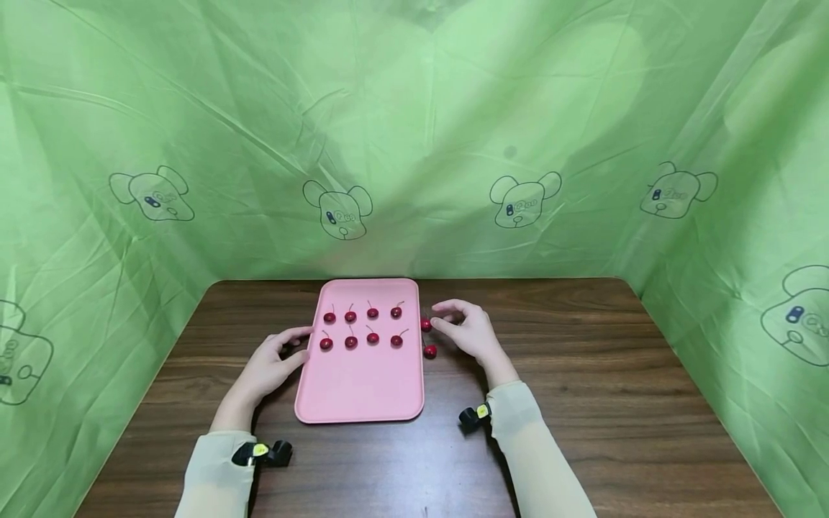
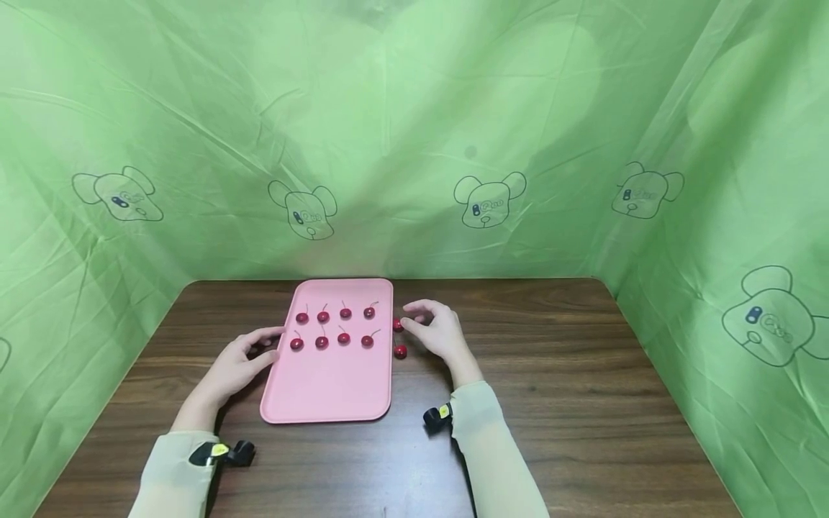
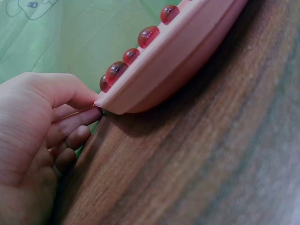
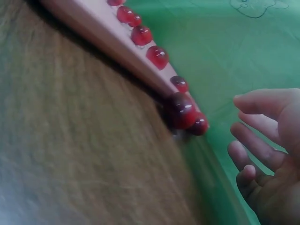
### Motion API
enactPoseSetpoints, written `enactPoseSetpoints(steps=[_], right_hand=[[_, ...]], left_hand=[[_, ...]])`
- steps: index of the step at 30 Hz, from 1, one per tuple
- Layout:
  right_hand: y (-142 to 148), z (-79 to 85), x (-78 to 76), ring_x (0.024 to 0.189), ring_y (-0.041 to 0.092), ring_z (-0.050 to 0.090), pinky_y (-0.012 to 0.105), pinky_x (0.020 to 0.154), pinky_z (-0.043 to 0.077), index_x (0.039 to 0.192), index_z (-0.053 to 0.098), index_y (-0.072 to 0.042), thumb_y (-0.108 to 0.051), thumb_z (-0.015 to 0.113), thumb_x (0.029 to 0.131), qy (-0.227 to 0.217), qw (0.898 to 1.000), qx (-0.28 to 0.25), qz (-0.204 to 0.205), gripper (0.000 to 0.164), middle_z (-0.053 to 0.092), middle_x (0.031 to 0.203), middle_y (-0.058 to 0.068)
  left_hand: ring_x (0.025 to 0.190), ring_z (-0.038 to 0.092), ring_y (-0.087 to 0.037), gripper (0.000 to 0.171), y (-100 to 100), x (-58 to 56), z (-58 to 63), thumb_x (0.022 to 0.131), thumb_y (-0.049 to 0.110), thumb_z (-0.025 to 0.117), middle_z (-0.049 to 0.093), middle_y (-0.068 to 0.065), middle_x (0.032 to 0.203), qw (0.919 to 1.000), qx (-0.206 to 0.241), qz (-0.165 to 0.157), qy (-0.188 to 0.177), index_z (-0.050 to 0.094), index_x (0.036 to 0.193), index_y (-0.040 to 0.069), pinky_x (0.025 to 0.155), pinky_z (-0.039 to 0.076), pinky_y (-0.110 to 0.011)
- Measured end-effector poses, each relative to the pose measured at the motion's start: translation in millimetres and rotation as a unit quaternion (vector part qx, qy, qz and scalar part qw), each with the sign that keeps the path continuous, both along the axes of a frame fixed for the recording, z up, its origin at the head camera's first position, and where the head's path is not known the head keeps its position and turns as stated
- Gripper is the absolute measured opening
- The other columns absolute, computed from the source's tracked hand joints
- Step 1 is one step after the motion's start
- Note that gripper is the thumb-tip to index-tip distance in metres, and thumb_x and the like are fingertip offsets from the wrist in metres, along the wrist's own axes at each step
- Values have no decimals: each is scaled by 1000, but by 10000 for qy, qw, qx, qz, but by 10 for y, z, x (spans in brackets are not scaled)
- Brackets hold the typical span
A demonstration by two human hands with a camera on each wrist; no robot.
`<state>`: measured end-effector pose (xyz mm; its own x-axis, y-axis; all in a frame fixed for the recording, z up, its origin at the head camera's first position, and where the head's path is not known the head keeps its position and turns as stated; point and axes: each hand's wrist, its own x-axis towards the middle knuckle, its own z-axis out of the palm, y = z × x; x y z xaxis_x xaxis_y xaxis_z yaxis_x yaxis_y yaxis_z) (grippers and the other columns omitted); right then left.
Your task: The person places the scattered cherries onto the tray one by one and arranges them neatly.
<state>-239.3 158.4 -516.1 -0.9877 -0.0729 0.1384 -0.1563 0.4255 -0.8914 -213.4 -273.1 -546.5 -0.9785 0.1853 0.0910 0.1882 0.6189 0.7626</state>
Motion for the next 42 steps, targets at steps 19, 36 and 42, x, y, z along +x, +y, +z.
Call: enactPoseSetpoints(steps=[19, 36, 42], right_hand=[[-96, -149, -62, 99, 25, 74, 34, 85, 56, 118, 81, -10, -12, 85, 95, -173, 9998, 21, 16, 24, 80, 114, 7], [-113, -220, -113, 95, 19, 70, 34, 87, 55, 118, 84, -14, -12, 90, 90, -180, 9990, 399, 53, 29, 80, 112, 3], [-122, -237, -121, 93, 19, 69, 35, 86, 55, 117, 84, -14, -14, 92, 88, -58, 9980, 611, 129, 29, 77, 110, 5]], left_hand=[[117, 56, -31, 47, 16, 2, 2, 102, 17, 77, 68, -15, 123, 10000, -32, 11, 42, 68, 148, 14, 101, 42, -53], [117, 56, -32, 46, 24, -6, 1, 102, 17, 76, 67, -15, 123, 10000, -35, 8, 58, 68, 148, 13, 102, 42, -53], [117, 56, -32, 46, 16, 5, -2, 102, 14, 76, 68, -16, 123, 10000, 0, 47, 50, 68, 148, 13, 103, 41, -52]])
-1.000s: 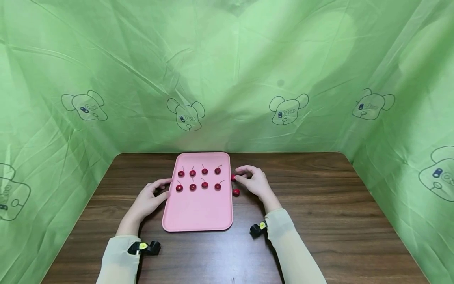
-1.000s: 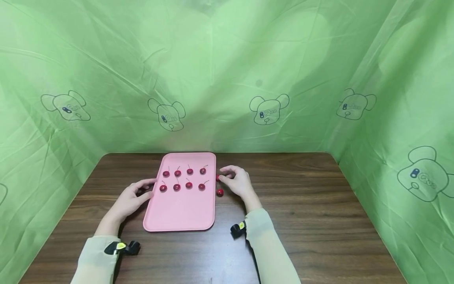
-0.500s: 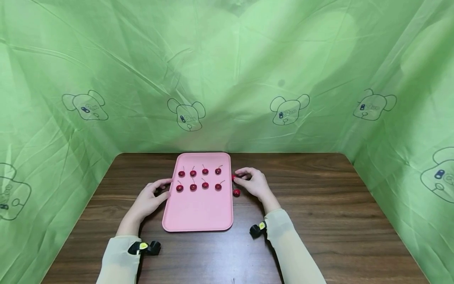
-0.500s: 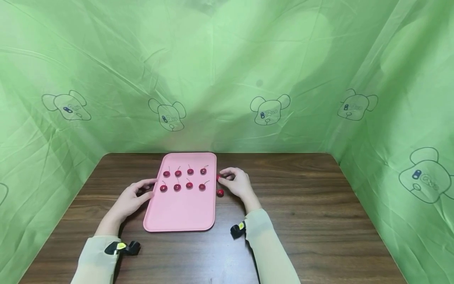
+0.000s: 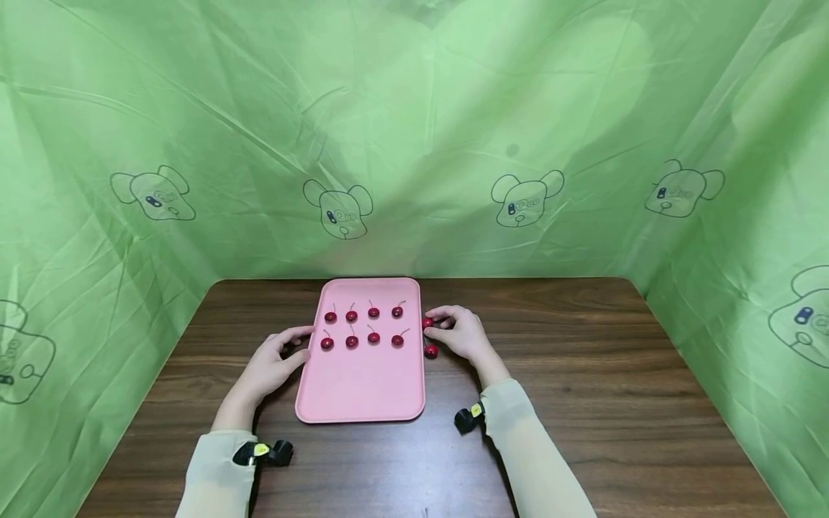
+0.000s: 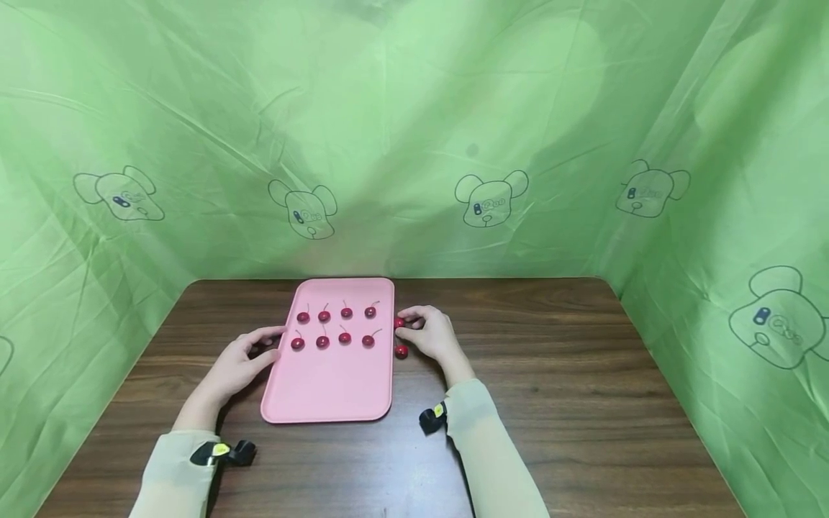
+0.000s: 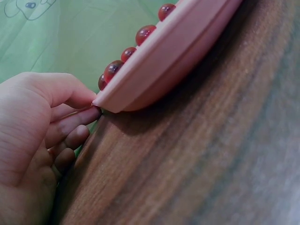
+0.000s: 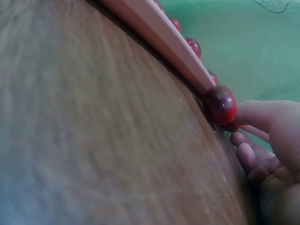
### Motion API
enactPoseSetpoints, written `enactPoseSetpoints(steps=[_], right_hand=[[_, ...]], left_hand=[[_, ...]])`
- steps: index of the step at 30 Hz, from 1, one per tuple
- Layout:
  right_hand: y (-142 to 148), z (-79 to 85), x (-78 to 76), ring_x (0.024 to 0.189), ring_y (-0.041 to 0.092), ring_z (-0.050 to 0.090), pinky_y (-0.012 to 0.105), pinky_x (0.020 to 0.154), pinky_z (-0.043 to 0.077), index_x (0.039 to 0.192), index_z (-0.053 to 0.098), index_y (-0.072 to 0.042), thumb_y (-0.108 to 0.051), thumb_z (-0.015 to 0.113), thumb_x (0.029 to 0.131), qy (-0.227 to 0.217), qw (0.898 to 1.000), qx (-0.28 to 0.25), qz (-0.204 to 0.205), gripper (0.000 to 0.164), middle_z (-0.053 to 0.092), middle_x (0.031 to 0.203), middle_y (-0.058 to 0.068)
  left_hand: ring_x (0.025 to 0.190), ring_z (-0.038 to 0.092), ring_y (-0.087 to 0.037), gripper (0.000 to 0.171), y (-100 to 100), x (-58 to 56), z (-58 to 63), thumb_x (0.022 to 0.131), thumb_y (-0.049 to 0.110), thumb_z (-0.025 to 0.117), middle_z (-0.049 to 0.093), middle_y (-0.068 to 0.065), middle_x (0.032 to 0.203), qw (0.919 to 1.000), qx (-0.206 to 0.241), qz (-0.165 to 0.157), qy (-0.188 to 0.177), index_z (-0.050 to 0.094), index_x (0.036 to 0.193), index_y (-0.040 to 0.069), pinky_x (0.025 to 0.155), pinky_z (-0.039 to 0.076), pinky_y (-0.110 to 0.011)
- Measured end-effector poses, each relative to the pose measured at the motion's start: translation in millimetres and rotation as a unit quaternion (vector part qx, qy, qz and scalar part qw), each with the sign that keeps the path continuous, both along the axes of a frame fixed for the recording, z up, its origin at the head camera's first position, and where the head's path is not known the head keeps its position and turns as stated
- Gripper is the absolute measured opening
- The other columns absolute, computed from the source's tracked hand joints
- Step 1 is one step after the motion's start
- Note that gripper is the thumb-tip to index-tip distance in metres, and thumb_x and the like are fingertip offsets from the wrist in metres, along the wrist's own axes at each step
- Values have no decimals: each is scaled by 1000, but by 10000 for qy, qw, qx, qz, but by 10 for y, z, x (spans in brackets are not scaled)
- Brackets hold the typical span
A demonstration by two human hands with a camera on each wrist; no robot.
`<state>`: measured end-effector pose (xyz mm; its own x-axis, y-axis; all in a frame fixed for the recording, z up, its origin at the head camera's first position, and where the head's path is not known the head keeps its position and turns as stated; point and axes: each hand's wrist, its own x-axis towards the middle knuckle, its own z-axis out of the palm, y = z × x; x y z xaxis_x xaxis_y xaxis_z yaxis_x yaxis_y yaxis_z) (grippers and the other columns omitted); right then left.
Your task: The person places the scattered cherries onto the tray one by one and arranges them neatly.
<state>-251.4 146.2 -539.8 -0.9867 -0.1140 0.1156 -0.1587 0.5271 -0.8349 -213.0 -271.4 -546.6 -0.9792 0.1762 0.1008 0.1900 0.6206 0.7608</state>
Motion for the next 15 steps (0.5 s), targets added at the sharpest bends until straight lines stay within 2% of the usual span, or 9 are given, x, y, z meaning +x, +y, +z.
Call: enactPoseSetpoints(steps=[6, 15], right_hand=[[-3, -31, -21, 93, 16, 69, 35, 87, 55, 114, 85, -16, -19, 93, 89, 77, 9996, 249, 49, 26, 77, 107, 2], [14, -33, -22, 91, 14, 69, 35, 87, 56, 111, 84, -16, -16, 93, 89, 55, 9998, 194, 35, 24, 79, 103, 0]], left_hand=[[119, 57, -32, 45, -7, 11, 3, 103, 15, 76, 69, -16, 127, 10000, 25, 51, -66, 68, 148, 13, 104, 41, -53], [120, 57, -32, 45, 12, 10, 22, 104, 18, 75, 68, -16, 127, 10000, -6, 6, -70, 68, 148, 13, 103, 41, -54]])
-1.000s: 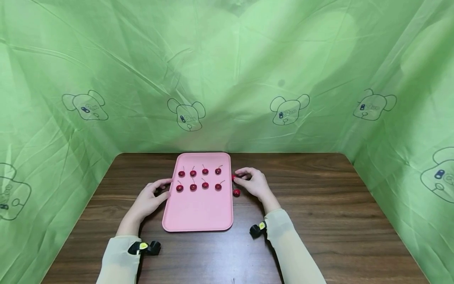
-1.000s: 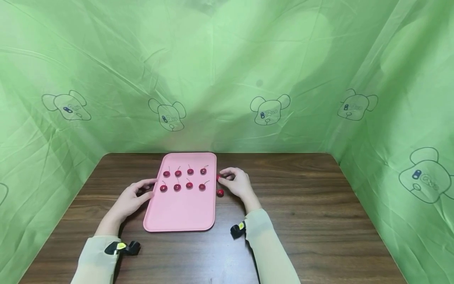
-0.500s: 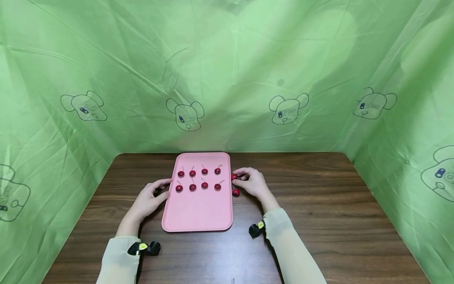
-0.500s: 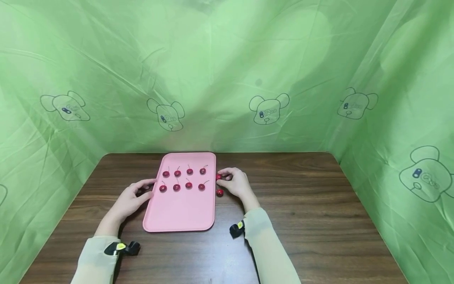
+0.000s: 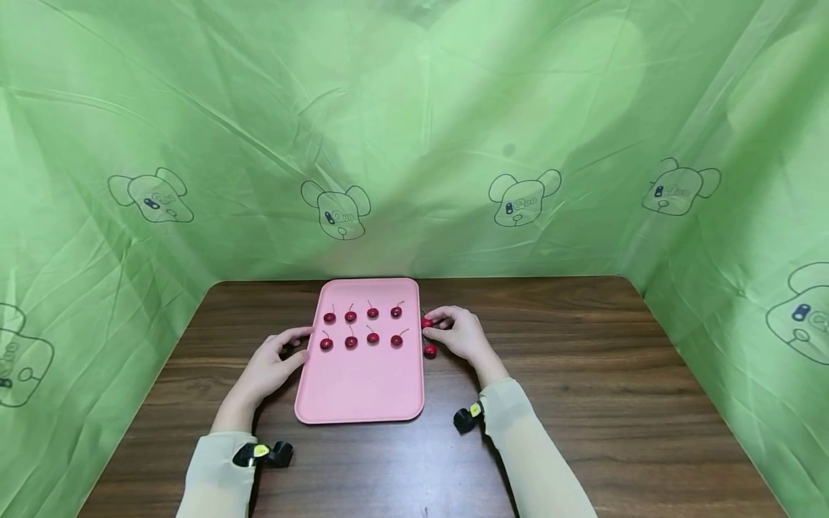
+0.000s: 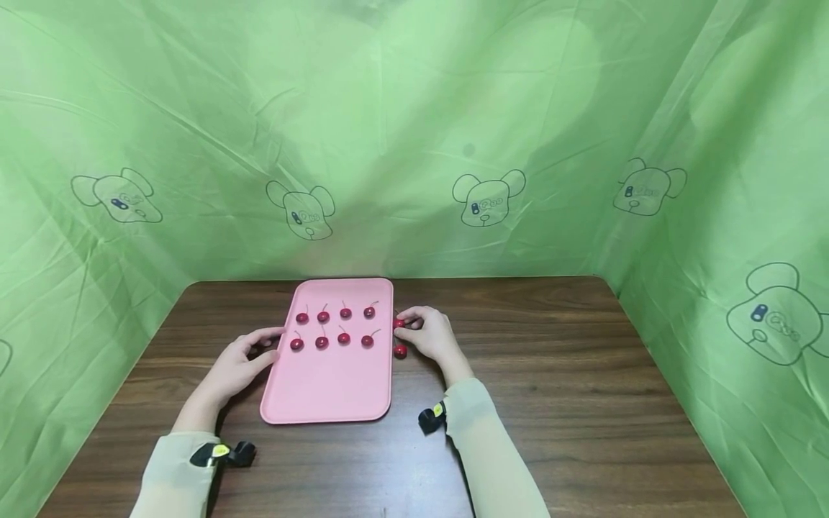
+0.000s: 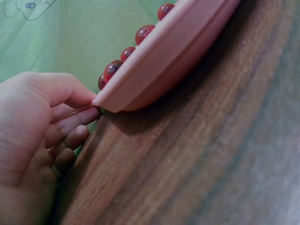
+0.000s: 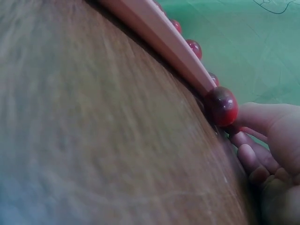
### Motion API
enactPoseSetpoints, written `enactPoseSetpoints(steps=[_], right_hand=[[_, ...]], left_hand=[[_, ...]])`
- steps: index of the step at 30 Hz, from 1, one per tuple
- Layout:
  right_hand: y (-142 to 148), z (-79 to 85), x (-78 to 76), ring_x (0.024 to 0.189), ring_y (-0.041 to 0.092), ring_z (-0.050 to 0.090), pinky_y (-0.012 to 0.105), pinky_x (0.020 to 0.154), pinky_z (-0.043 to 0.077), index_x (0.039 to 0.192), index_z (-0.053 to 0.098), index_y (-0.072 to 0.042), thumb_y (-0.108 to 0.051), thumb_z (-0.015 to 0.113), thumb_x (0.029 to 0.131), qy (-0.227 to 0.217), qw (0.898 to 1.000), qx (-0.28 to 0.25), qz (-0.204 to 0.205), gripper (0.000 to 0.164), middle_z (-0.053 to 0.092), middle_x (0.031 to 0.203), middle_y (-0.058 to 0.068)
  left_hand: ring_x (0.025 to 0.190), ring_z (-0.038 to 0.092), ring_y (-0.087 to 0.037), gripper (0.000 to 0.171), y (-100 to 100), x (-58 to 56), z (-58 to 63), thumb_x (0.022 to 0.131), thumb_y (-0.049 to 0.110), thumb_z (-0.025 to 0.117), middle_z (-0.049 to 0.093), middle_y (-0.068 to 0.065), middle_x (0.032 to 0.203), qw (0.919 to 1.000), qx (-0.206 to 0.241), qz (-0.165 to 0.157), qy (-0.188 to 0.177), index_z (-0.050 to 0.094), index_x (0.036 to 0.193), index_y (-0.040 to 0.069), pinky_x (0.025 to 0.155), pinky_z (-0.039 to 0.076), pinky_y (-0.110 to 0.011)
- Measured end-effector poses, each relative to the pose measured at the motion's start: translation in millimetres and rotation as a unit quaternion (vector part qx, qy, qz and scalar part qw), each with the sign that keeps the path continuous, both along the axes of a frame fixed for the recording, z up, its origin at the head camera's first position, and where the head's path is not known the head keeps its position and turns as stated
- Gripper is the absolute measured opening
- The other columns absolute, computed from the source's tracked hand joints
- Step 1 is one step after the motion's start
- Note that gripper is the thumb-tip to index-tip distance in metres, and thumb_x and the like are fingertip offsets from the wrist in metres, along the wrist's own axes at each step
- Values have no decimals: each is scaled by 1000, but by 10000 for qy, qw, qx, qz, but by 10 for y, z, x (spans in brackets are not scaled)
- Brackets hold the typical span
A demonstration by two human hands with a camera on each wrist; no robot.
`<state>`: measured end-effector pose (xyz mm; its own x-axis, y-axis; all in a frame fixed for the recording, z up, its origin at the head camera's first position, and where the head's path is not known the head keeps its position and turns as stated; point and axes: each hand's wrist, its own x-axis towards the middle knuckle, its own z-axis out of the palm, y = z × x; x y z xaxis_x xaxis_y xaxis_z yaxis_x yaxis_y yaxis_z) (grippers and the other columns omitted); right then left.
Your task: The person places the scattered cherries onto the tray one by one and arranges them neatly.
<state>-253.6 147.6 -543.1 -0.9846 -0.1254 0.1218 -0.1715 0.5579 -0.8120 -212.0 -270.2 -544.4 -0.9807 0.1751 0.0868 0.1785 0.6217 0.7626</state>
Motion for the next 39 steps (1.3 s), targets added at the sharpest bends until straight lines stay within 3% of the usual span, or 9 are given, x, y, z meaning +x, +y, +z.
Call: enactPoseSetpoints(steps=[14, 26, 39], right_hand=[[31, 29, 25, 85, 16, 70, 35, 80, 56, 107, 82, -15, -19, 92, 89, 112, 9994, -313, -89, 20, 80, 97, 0], [71, 66, 53, 89, 20, 69, 35, 79, 55, 108, 82, -16, -20, 91, 91, -115, 9966, -769, -279, 19, 78, 99, 0], [-29, 372, 133, 89, 18, 71, 35, 76, 55, 111, 80, -18, -25, 90, 93, 311, 9971, -684, -69, 22, 79, 101, -2]], left_hand=[[118, 56, -31, 45, 3, -7, 6, 104, 18, 75, 67, -15, 124, 10000, -54, 23, -22, 67, 149, 14, 103, 42, -54], [115, 56, -31, 45, 2, -1, -1, 104, 17, 75, 68, -14, 121, 9999, -107, -8, 63, 68, 148, 14, 100, 43, -54], [115, 57, -32, 46, -9, -3, 3, 103, 16, 75, 68, -14, 121, 9998, -131, -32, 111, 68, 148, 13, 100, 44, -54]])
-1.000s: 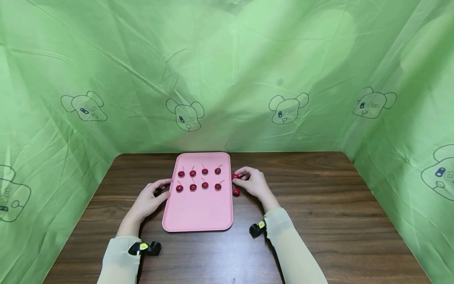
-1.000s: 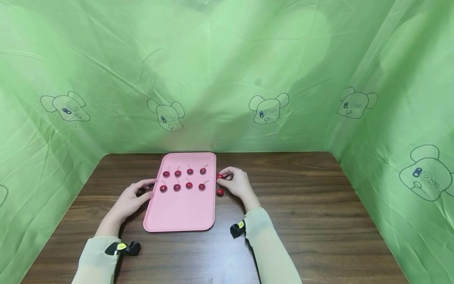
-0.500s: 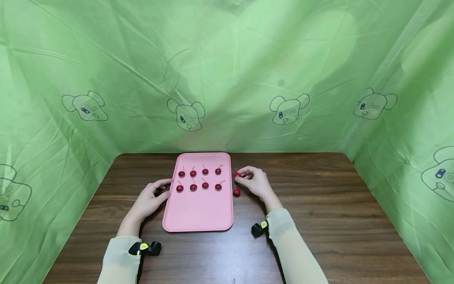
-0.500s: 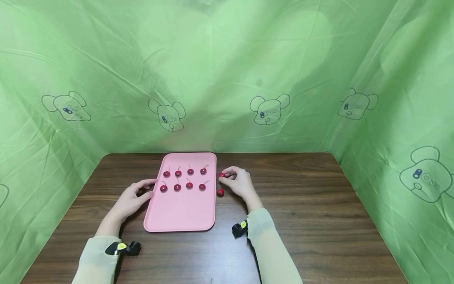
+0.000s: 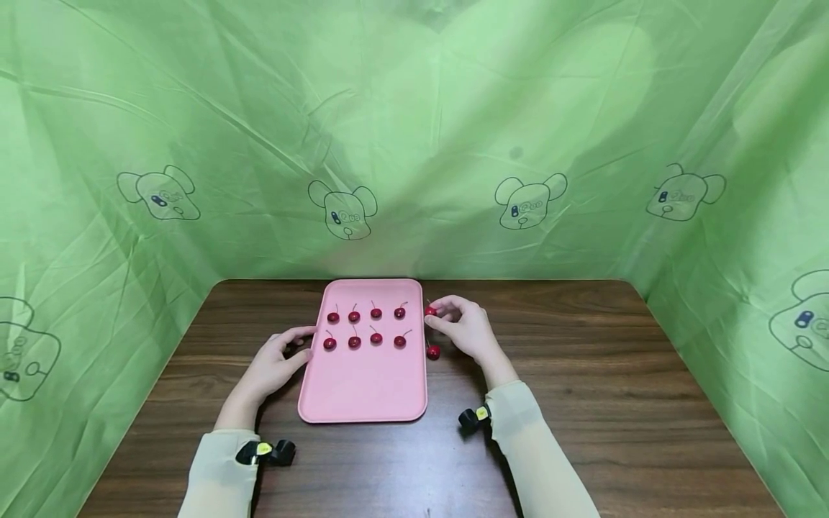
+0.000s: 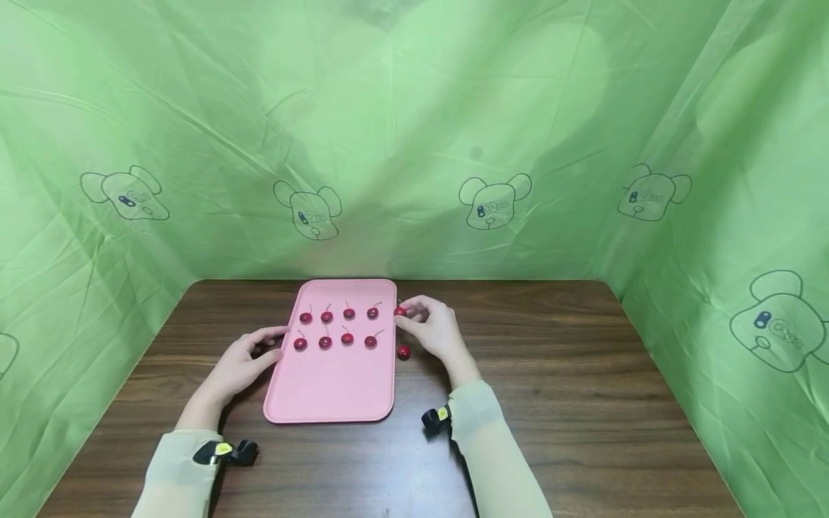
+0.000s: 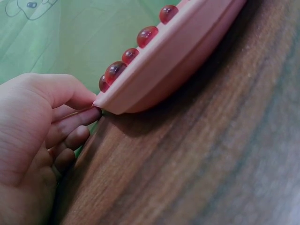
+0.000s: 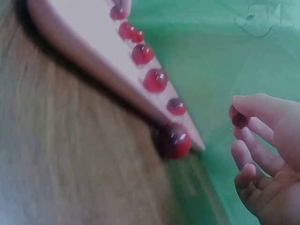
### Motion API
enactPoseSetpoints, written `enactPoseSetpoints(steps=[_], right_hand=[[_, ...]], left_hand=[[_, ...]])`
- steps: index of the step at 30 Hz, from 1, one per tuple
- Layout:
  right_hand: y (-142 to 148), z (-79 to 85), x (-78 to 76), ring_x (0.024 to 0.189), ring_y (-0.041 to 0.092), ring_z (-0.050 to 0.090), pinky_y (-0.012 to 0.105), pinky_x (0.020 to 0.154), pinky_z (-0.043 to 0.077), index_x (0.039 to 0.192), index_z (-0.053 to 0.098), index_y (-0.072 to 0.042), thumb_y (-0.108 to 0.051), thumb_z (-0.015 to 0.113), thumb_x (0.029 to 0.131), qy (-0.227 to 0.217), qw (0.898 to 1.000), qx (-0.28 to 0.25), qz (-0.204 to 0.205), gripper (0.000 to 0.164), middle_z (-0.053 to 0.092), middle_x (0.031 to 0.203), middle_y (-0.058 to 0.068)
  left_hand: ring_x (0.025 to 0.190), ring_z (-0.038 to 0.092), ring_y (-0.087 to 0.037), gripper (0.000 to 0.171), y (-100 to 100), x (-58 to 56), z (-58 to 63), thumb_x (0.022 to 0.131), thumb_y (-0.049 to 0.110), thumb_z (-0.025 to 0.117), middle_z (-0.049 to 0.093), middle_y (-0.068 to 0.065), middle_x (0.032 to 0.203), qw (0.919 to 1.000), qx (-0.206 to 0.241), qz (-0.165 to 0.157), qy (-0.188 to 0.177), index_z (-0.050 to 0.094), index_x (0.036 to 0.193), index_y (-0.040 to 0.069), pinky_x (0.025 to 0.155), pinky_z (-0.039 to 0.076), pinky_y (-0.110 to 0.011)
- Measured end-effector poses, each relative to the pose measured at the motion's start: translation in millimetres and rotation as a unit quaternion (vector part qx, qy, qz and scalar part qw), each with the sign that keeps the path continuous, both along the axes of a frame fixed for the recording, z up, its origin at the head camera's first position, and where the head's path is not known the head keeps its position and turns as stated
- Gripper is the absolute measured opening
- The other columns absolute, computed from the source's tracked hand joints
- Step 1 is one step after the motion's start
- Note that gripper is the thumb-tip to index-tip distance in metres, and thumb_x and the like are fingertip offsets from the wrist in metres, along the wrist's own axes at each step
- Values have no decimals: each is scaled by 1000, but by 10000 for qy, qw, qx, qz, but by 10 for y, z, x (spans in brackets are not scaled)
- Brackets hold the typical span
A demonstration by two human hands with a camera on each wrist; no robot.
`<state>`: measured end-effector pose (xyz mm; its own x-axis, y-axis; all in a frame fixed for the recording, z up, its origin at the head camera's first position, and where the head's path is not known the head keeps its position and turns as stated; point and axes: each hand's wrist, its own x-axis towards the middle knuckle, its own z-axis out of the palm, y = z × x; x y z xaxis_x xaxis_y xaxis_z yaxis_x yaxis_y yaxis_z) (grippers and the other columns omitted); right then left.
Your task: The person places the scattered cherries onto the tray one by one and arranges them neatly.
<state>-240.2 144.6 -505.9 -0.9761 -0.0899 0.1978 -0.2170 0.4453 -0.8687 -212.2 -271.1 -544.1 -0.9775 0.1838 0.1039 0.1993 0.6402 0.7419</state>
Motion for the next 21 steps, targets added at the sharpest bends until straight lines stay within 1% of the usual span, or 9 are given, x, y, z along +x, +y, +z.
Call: enactPoseSetpoints(steps=[3, 5, 9, 11, 13, 15, 18, 21], right_hand=[[-75, 90, 53, 88, 18, 71, 34, 74, 55, 111, 80, -17, -23, 90, 93, 72, 10000, -64, 17, 22, 79, 100, -3], [-148, 139, 89, 87, 17, 71, 33, 72, 55, 112, 80, -17, -23, 90, 93, 172, 9998, -6, 100, 22, 78, 99, -3], [-352, 207, 167, 85, 18, 71, 30, 71, 55, 113, 81, -16, -22, 90, 93, 403, 9980, 250, 415, 23, 77, 100, -1], [-472, 241, 222, 86, 18, 71, 29, 73, 56, 112, 81, -16, -21, 91, 92, 427, 9970, 298, 566, 23, 77, 105, 0], [-597, 267, 280, 86, 19, 72, 30, 75, 58, 111, 82, -16, -21, 92, 91, 357, 9967, 302, 656, 23, 77, 107, 0], [-728, 283, 337, 87, 17, 73, 29, 76, 58, 112, 82, -16, -22, 92, 91, 283, 9967, 387, 656, 24, 78, 108, -2], [-927, 284, 411, 89, 17, 73, 29, 80, 58, 115, 81, -15, -23, 91, 92, 128, 9965, 456, 683, 26, 79, 105, 0], [-1115, 275, 469, 93, 16, 72, 28, 83, 57, 116, 81, -15, -24, 90, 92, -34, 9960, 506, 740, 26, 79, 105, 0]], left_hand=[[116, 57, -32, 45, 2, -4, -4, 103, 16, 75, 68, -14, 121, 10000, -9, 10, -17, 68, 148, 13, 101, 43, -54], [116, 57, -32, 45, 3, -6, -3, 103, 16, 75, 68, -15, 122, 10000, 7, 23, -36, 68, 148, 13, 101, 43, -54], [117, 56, -32, 45, 2, -5, -1, 103, 16, 75, 67, -16, 122, 10000, 47, 38, -60, 68, 148, 13, 102, 42, -54], [117, 56, -32, 46, 3, -6, -3, 103, 16, 75, 67, -15, 122, 10000, 41, 30, -66, 68, 148, 13, 102, 42, -54], [116, 56, -32, 46, 6, -10, -6, 103, 16, 75, 67, -15, 122, 10000, 24, 23, -61, 68, 148, 13, 102, 43, -54], [116, 56, -32, 46, 6, -15, -10, 103, 16, 75, 67, -15, 122, 10000, 11, 20, -62, 68, 148, 14, 102, 43, -54], [117, 56, -32, 46, 1, -21, -16, 103, 17, 75, 67, -15, 123, 10000, 22, 2, -63, 67, 149, 14, 102, 43, -54], [117, 56, -33, 46, -12, -17, -21, 103, 16, 75, 67, -16, 123, 10000, 54, 19, -57, 68, 148, 13, 102, 42, -54]])
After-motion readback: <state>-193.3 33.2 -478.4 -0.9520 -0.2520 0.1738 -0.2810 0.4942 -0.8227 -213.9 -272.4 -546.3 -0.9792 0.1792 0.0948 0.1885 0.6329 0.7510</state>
